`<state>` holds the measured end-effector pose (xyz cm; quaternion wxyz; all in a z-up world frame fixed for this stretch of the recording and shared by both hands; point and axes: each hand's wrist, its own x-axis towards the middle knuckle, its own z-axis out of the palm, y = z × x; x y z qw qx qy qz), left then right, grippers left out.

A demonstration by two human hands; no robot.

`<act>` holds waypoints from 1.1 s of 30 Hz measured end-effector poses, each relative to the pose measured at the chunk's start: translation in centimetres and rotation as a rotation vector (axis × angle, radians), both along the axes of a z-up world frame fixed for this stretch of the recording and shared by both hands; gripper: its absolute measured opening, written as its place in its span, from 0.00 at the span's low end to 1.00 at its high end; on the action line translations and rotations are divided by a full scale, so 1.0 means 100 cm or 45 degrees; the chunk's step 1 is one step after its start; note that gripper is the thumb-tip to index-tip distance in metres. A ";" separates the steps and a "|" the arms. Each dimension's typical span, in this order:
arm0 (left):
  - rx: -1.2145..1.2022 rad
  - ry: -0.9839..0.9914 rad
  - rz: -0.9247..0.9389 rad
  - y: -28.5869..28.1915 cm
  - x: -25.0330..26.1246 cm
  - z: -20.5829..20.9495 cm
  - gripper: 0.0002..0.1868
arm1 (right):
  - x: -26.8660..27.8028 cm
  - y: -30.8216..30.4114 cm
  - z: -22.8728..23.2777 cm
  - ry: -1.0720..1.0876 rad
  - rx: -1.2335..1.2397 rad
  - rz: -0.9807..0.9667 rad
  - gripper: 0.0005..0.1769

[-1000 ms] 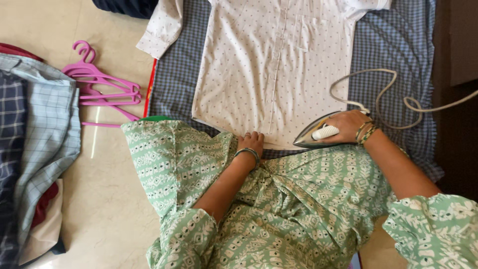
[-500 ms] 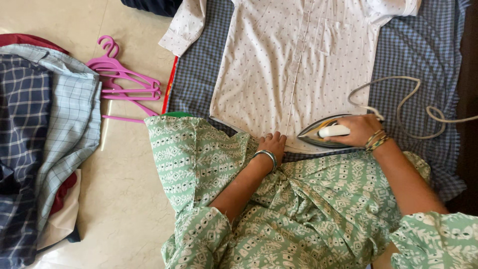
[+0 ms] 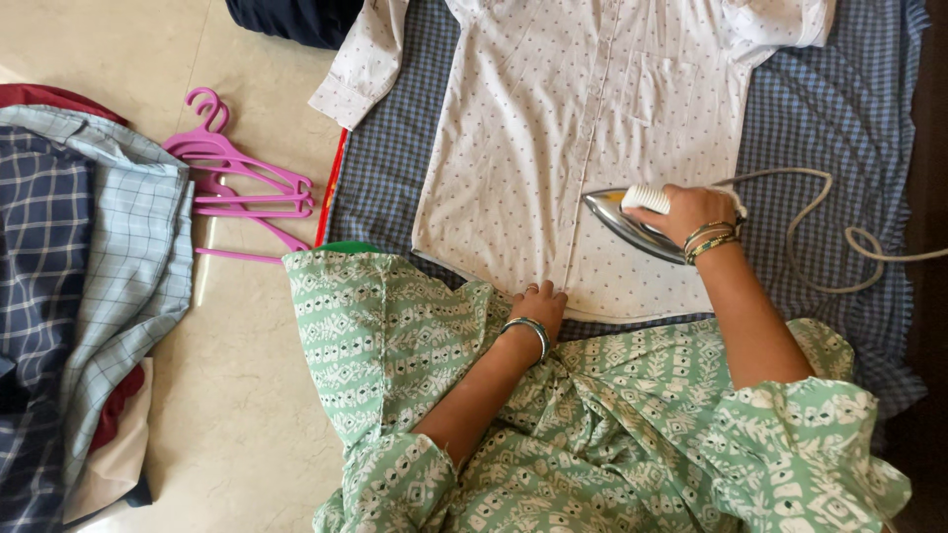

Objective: The person places a white patterned shirt on a pink hanger and lays it on a checkered cloth on the floor. They then use an electric iron to press the shirt, smoothing the collar, sleeves, and body sections while seated cross-legged.

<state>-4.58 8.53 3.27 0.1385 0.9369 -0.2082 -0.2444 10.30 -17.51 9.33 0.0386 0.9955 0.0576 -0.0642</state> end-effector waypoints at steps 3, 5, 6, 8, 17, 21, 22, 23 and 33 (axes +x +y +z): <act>0.019 -0.123 0.002 -0.006 0.003 -0.010 0.26 | 0.014 0.005 0.001 -0.028 0.093 -0.132 0.42; 0.014 -0.189 -0.002 -0.011 0.001 -0.018 0.22 | 0.011 0.006 0.004 0.008 0.146 -0.162 0.41; 0.007 -0.192 -0.010 -0.013 0.002 -0.022 0.21 | 0.008 0.007 0.005 0.040 0.162 -0.152 0.41; -0.021 -0.226 -0.018 -0.014 0.005 -0.027 0.17 | 0.003 0.009 0.012 0.066 0.177 -0.092 0.40; -0.052 -0.450 -0.034 -0.027 -0.001 -0.070 0.10 | -0.079 0.009 0.015 0.257 0.011 0.227 0.39; -0.037 -0.489 -0.035 -0.031 0.000 -0.081 0.09 | -0.087 0.004 0.008 0.181 0.076 0.362 0.40; -0.042 -0.502 -0.032 -0.030 0.000 -0.080 0.09 | -0.084 0.004 0.007 0.184 0.056 0.374 0.40; -0.021 -0.479 -0.050 -0.030 0.000 -0.078 0.09 | -0.080 0.004 0.007 0.178 0.059 0.362 0.40; 0.139 -0.511 -0.211 -0.027 -0.002 -0.033 0.13 | -0.019 -0.004 0.000 0.024 0.013 0.190 0.42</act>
